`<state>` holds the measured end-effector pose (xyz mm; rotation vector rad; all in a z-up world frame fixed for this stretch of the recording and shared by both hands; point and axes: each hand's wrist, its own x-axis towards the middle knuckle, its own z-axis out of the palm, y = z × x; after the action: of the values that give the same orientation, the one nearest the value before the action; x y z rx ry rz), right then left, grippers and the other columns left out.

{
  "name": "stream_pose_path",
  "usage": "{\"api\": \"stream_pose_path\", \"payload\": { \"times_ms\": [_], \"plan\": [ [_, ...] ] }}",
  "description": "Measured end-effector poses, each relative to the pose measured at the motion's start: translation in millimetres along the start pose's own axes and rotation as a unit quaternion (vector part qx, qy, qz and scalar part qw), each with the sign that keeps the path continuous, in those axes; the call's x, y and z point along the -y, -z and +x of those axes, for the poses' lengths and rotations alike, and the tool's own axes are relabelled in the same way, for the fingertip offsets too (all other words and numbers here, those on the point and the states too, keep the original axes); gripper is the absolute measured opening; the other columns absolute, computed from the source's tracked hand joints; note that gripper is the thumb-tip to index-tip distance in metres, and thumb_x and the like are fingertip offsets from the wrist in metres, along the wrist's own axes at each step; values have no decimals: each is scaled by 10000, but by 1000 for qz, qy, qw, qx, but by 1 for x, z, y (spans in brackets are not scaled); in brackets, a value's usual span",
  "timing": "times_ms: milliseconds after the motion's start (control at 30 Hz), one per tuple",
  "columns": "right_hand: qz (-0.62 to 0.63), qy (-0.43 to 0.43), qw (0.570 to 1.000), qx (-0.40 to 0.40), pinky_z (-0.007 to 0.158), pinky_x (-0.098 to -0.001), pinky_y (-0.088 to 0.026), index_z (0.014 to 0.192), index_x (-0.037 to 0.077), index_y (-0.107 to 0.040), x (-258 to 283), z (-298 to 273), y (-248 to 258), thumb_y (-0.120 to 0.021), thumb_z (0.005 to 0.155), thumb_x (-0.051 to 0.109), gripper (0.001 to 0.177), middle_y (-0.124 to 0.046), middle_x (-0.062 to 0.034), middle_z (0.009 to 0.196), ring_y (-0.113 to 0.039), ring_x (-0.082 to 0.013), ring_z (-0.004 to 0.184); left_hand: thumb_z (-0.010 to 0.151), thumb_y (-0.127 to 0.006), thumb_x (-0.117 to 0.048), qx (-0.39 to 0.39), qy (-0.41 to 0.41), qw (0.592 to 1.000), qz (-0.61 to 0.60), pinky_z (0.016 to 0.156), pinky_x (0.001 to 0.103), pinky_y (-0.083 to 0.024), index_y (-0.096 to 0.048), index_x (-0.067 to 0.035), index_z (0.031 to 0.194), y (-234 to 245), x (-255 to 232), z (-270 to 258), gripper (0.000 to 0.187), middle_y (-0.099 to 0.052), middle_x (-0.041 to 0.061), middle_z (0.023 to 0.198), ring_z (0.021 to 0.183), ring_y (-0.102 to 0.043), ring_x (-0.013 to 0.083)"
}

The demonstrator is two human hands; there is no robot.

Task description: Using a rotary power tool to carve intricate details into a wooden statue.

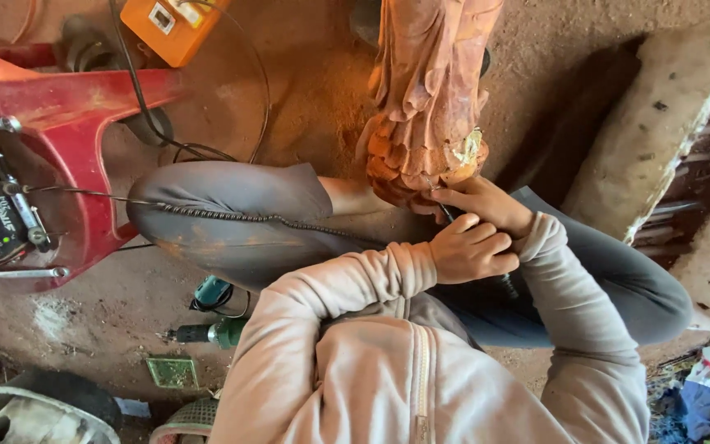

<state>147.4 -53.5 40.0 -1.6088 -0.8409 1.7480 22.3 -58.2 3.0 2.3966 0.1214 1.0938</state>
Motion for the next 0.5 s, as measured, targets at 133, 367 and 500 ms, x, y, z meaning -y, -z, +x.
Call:
{"api": "stream_pose_path", "payload": {
  "times_ms": [133, 367, 500],
  "plan": [
    [-54, 6, 997, 50, 692, -415, -535, 716, 12, -742, -17, 14, 11, -526, 1054, 319, 505, -641, -126, 556, -584, -186, 553, 1084, -461, -190, 6, 27, 1000, 7, 775, 339, -386, -450, -218, 816, -2, 0, 10, 269, -389, -1, 811, 692, -438, 194],
    [2, -20, 998, 53, 630, -379, -500, 652, 1, -705, -18, 17, 14, -540, 1060, 316, 541, -603, -102, 520, -509, -154, 522, 1067, -496, -178, 11, 46, 999, 7, 787, 359, -394, -467, -216, 810, -6, 0, 14, 261, -427, 14, 816, 689, -455, 204],
    [4, -17, 997, 74, 572, -373, -446, 671, 35, -667, -11, 17, 16, -529, 1064, 306, 497, -532, -70, 507, -440, -160, 505, 1065, -495, -167, 13, 57, 998, 3, 786, 362, -399, -476, -212, 806, -7, -1, 16, 264, -440, 15, 809, 684, -468, 209]
  ]
}}
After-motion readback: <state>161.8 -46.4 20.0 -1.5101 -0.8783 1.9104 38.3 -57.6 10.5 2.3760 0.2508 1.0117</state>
